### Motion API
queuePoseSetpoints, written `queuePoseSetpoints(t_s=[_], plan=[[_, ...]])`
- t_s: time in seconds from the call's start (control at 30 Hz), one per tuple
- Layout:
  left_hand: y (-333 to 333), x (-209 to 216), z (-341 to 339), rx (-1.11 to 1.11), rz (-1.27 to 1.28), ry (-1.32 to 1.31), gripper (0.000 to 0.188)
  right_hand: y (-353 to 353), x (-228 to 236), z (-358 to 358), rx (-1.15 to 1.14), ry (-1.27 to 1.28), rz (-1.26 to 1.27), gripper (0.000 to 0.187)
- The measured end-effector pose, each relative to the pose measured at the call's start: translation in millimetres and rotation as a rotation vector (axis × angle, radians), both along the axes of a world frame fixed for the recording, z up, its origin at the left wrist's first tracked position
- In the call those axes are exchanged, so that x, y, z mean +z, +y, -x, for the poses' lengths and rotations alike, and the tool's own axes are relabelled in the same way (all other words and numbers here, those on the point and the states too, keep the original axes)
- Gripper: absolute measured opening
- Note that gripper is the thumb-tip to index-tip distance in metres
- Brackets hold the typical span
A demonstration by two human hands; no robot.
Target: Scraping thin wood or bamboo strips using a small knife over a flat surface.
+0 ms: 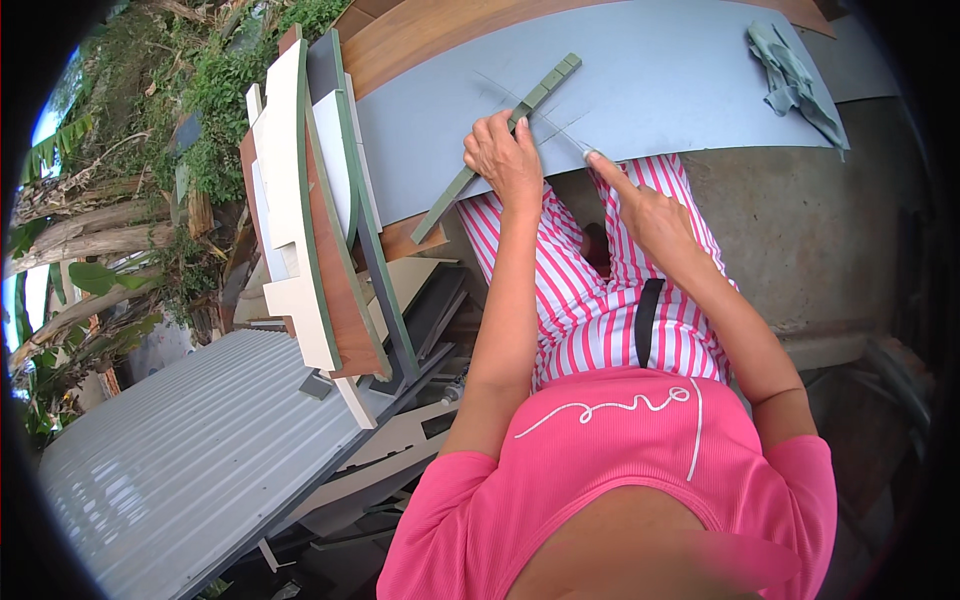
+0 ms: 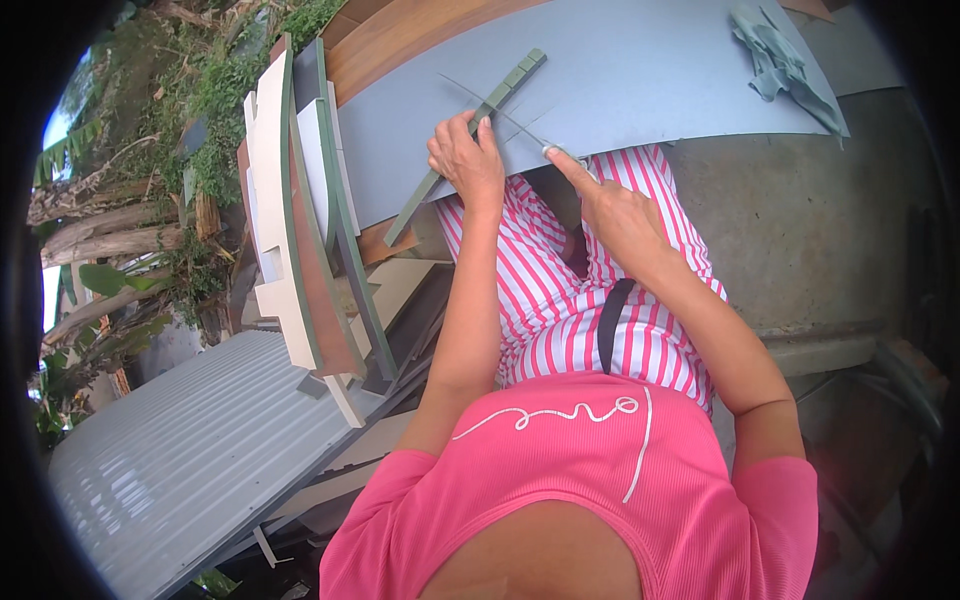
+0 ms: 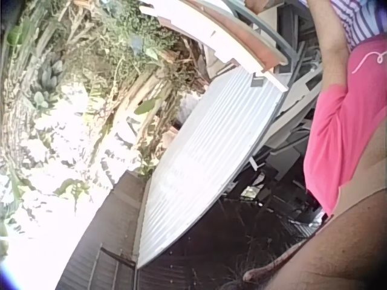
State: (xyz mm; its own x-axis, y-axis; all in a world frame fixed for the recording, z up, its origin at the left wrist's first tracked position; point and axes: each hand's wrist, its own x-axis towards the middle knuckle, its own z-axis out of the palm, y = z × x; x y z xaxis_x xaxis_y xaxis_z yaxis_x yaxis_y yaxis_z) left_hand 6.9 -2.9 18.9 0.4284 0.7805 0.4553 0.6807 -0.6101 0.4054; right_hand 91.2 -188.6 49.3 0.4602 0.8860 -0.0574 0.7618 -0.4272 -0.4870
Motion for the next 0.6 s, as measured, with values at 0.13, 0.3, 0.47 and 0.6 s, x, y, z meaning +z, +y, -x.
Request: queuePoseSetpoints(t_s=[0.13, 0.3, 0.47, 0.6], plan=[[-0.8, -0.6, -1.0, 0.001, 0.023, 0.005, 0.021, 60.8, -3.1, -4.3, 0.014, -0.027, -0.121, 0.073], [-1.6, 0.4, -0.2, 0.019, 0.022, 0.012, 0.022, 52.0, -5.8, -2.9, 0.015, -0.033, -0.082, 0.072], [0.1, 1.4, 1.3, 0.022, 0.009, -0.002, 0.022, -21.4, 2.2, 3.7, 0.004, 0.046, 0.007, 0.075], [0.5, -0.5, 0.8, 0.015, 0.014, -0.012, 0.022, -48.9, -2.6, 6.0, 0.010, 0.005, -0.108, 0.077]])
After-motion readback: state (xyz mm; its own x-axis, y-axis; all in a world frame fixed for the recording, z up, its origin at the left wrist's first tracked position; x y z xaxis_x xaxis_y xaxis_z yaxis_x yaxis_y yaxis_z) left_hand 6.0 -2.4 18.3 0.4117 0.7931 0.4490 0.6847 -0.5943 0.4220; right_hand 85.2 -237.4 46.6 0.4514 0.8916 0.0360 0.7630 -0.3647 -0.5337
